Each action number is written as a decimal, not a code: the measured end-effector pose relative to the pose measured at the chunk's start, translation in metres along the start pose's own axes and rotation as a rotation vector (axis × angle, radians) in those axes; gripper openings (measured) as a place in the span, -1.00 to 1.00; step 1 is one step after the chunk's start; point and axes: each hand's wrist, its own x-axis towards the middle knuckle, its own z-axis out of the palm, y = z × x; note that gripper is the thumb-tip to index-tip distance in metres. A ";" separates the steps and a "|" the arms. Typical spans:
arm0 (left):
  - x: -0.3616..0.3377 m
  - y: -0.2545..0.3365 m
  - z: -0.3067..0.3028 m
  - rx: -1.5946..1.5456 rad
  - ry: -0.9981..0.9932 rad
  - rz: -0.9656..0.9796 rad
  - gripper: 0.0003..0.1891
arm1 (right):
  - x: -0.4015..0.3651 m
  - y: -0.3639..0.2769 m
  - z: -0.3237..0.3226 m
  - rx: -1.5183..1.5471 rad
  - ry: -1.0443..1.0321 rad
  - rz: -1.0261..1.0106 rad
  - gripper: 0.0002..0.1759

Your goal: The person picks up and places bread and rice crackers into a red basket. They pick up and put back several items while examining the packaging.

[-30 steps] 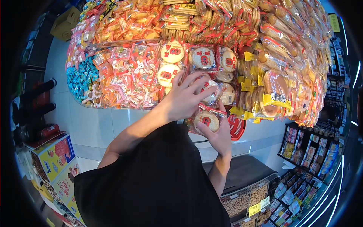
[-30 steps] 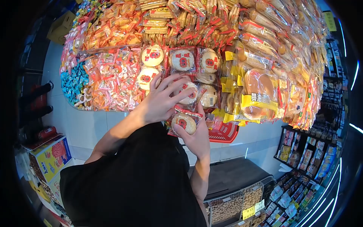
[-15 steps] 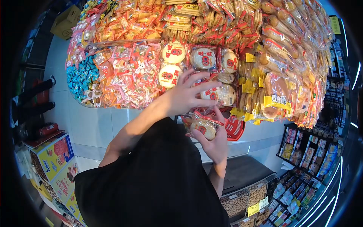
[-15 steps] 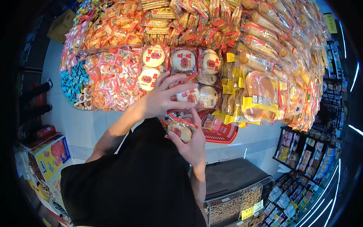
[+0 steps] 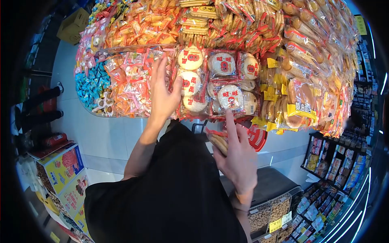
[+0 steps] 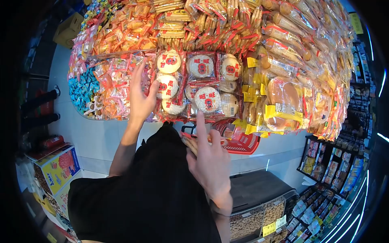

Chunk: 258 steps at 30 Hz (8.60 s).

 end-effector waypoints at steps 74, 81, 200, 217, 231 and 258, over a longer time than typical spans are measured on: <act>0.051 -0.002 0.005 -0.386 -0.214 -0.322 -0.48 | 0.006 0.025 0.035 1.606 0.446 0.353 -0.50; 0.075 -0.008 0.040 -0.198 -0.056 -0.188 -0.30 | 0.000 0.022 0.038 1.583 0.473 0.362 -0.49; -0.012 0.075 -0.007 -0.389 -0.592 -0.159 -0.61 | -0.015 0.008 0.065 1.040 0.107 0.182 -0.39; -0.161 0.170 0.067 -0.570 -0.841 0.027 -0.56 | -0.148 0.154 -0.011 1.227 0.631 0.208 -0.69; -0.254 0.243 0.171 -0.254 -0.359 0.752 -0.76 | -0.180 0.301 -0.115 0.453 0.573 -0.396 -0.68; -0.208 0.240 0.276 -0.081 -0.277 0.375 -0.40 | -0.009 0.321 -0.114 0.057 0.705 -0.333 -0.78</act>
